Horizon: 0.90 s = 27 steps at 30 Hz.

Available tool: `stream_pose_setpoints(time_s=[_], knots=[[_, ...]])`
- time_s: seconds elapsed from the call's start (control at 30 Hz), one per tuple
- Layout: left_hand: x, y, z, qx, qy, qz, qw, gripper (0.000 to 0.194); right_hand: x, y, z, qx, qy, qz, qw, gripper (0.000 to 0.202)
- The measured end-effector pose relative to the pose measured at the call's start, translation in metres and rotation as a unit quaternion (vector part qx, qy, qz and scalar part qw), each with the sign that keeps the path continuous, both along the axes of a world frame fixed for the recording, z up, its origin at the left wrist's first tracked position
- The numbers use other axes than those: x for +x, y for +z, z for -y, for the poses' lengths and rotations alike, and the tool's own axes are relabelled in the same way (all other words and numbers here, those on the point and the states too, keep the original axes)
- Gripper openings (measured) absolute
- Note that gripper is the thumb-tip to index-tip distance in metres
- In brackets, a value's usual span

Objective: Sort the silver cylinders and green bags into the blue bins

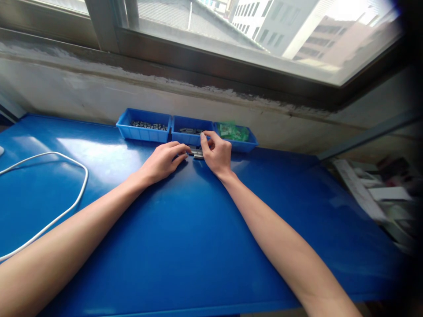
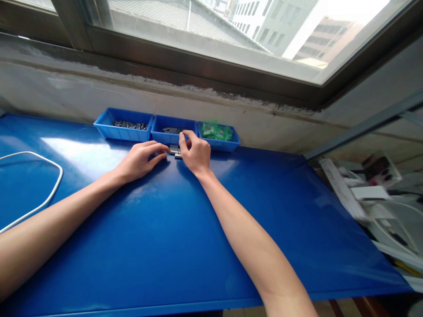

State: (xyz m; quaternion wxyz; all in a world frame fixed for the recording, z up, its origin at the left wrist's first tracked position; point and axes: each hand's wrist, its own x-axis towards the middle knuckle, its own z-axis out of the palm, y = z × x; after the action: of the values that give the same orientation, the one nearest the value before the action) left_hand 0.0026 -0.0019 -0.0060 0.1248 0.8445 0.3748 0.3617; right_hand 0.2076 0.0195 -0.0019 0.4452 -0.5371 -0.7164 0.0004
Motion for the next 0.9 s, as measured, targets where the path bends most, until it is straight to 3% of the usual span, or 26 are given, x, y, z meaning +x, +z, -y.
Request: stream_pose_setpoints(time_s=[0.2, 0.37, 0.57, 0.77, 0.9], knots=[[0.000, 0.004, -0.001, -0.046, 0.022, 0.160, 0.986, 0.024, 0.000, 0.000, 0.002, 0.007, 0.016, -0.006, 1.000, 0.034], [-0.001, 0.003, -0.003, -0.084, 0.018, 0.231, 0.969, 0.030, -0.001, 0.000, 0.003, 0.019, 0.062, -0.003, 0.998, 0.030], [0.000, 0.005, -0.001, -0.149, 0.038, 0.266, 0.952, 0.036, -0.001, 0.000, 0.007, 0.013, 0.120, 0.024, 0.992, 0.027], [-0.002, 0.006, -0.001, -0.154, 0.025, 0.274, 0.949, 0.043, -0.002, 0.002, 0.013, 0.022, 0.201, 0.092, 0.975, 0.031], [-0.002, 0.007, 0.000, -0.162, 0.014, 0.266, 0.950, 0.049, -0.003, 0.002, 0.013, 0.017, 0.211, 0.122, 0.970, 0.031]])
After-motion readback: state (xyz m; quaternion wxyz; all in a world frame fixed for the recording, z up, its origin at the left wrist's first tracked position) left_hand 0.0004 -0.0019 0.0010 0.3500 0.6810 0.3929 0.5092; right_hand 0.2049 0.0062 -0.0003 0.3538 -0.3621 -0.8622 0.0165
